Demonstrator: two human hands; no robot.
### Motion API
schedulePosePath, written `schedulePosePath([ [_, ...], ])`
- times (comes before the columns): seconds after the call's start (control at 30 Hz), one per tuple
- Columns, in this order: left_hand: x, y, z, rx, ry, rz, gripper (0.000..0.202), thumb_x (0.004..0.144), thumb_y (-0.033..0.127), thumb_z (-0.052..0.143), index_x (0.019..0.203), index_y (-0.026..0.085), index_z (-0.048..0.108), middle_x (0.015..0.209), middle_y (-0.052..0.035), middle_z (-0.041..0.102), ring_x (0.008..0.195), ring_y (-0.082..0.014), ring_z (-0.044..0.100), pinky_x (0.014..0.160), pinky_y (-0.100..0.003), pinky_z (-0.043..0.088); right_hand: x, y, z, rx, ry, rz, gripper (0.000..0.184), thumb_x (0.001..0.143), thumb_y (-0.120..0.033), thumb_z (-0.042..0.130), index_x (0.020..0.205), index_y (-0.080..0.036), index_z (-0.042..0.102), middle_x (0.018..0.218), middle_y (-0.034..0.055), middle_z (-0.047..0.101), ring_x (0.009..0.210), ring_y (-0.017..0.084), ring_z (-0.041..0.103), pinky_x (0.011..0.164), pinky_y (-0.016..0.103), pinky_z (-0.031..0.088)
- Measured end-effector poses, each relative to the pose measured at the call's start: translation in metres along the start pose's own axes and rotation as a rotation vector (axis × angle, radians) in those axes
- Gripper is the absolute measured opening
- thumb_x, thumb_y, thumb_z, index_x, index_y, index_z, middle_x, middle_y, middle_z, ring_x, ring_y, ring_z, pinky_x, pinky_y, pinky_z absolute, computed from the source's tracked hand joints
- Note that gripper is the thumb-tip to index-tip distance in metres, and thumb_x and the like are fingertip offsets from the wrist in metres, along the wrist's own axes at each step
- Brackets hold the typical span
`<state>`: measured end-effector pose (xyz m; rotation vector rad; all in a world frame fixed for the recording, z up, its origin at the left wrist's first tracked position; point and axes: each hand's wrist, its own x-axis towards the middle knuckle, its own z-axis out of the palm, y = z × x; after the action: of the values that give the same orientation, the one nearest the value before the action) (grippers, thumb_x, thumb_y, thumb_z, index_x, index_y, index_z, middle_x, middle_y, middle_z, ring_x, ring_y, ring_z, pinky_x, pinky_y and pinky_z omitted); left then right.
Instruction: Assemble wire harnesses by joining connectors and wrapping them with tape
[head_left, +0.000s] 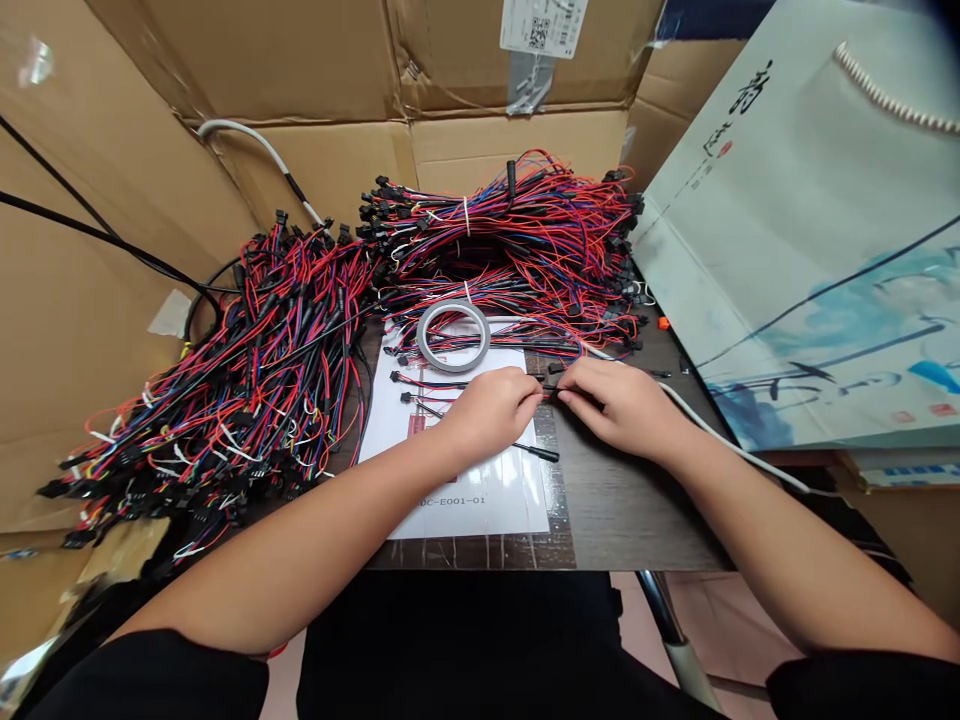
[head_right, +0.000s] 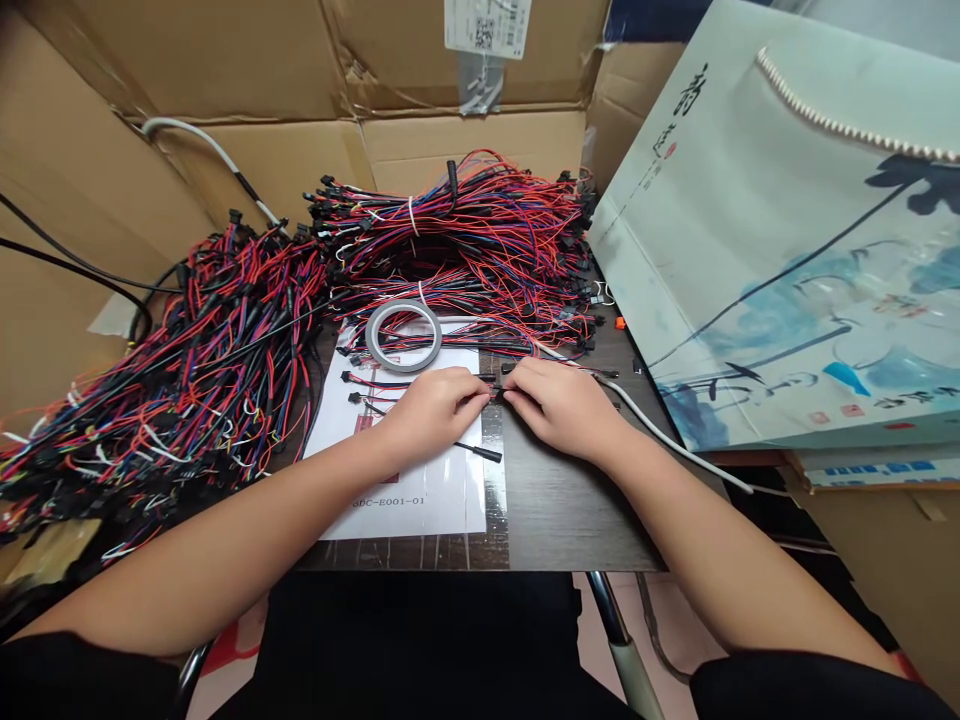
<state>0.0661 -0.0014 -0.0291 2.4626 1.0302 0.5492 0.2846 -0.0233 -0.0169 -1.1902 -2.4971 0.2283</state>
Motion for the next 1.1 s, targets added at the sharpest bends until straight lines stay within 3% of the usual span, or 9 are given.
schedulePosePath([
  [0.4,0.0,0.0,0.0,-0.009,-0.008,-0.002,0.025,0.096,0.022,0.049,0.098,0.017,0.073,0.091,-0.0056,0.07,0.088,-0.0186,0.064,0.08,-0.031,0.047,0.002,0.001,0.007,-0.075,-0.001,0.044,0.012,0.096,-0.03,0.053,0.097,-0.02,0.06,0.09,0.0042,0.068,0.083,0.018,0.062,0.071,0.029,0.042],
  [0.8,0.002,0.005,0.001,-0.104,0.018,-0.071,0.017,0.091,0.024,0.057,0.091,0.017,0.073,0.088,-0.0037,0.071,0.082,-0.0164,0.062,0.076,-0.029,0.045,0.002,0.001,0.013,-0.074,0.008,0.045,0.011,0.097,-0.027,0.052,0.101,-0.02,0.06,0.093,0.0053,0.069,0.086,0.02,0.064,0.073,0.03,0.045],
  [1.0,0.002,0.007,0.002,-0.131,0.055,-0.11,0.017,0.09,0.021,0.057,0.087,0.017,0.073,0.084,-0.0024,0.071,0.078,-0.0149,0.062,0.072,-0.028,0.043,0.001,0.001,0.015,-0.061,0.014,0.065,0.016,0.096,-0.027,0.053,0.107,-0.02,0.062,0.1,0.007,0.071,0.089,0.021,0.066,0.075,0.032,0.048],
  [1.1,0.003,0.007,0.001,-0.154,0.058,-0.131,0.017,0.089,0.021,0.057,0.087,0.017,0.073,0.085,-0.002,0.072,0.079,-0.0145,0.062,0.073,-0.028,0.043,0.0,0.001,0.016,-0.069,0.019,0.091,0.031,0.097,-0.028,0.052,0.126,-0.02,0.057,0.107,0.0079,0.071,0.093,0.022,0.067,0.077,0.033,0.048],
])
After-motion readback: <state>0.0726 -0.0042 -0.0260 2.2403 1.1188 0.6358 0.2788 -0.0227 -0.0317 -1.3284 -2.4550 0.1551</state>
